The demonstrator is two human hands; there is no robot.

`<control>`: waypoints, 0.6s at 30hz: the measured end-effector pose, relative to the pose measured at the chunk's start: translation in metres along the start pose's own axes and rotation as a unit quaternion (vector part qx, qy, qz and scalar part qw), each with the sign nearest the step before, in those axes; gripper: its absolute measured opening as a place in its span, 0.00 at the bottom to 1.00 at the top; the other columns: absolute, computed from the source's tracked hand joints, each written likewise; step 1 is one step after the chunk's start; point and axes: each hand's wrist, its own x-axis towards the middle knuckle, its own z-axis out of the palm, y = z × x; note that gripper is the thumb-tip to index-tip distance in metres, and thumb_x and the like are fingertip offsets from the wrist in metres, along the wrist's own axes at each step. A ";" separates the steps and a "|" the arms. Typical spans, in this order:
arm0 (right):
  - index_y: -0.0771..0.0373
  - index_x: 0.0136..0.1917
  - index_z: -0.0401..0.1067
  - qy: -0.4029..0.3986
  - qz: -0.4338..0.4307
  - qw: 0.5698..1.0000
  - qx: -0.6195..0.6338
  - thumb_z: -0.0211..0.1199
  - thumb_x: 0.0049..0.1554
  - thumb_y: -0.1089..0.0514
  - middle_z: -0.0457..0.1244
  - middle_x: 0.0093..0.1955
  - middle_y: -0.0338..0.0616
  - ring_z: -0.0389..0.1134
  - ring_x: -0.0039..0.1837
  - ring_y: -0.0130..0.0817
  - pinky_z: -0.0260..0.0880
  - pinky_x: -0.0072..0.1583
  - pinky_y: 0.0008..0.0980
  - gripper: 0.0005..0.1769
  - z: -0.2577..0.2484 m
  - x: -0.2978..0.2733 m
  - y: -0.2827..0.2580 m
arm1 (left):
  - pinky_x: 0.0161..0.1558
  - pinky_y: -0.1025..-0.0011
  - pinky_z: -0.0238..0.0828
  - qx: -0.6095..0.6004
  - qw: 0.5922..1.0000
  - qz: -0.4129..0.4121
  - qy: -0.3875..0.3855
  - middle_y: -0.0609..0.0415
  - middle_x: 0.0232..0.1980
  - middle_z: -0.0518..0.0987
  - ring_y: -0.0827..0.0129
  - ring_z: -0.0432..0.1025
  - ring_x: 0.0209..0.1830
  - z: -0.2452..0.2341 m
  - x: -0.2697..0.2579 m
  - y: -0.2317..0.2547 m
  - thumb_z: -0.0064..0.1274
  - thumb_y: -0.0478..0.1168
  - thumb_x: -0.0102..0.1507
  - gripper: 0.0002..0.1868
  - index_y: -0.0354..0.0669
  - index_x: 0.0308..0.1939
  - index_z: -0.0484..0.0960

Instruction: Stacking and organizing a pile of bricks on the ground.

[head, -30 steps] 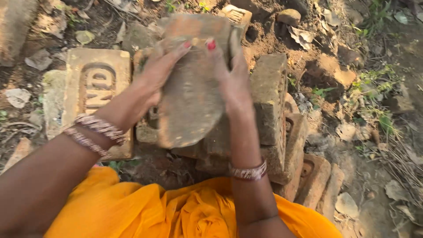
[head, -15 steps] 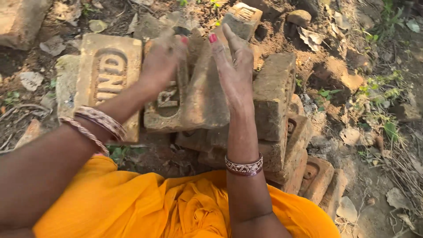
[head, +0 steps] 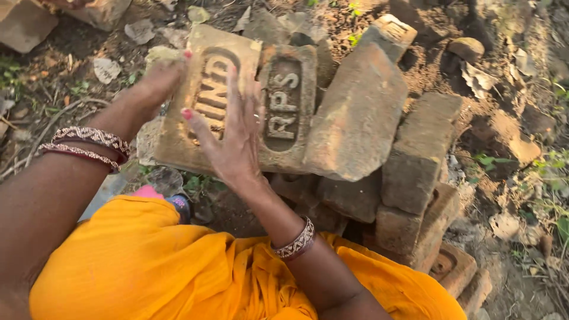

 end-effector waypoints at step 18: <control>0.60 0.85 0.47 0.050 0.029 0.995 0.080 0.60 0.62 0.31 0.35 0.90 0.64 0.40 0.90 0.58 0.42 0.86 0.55 0.52 0.015 -0.017 0.017 | 0.50 0.64 0.85 -0.387 0.899 0.033 -0.203 0.40 0.62 0.76 0.60 0.79 0.56 0.016 -0.014 -0.030 0.53 0.58 0.64 0.44 0.34 0.74 0.56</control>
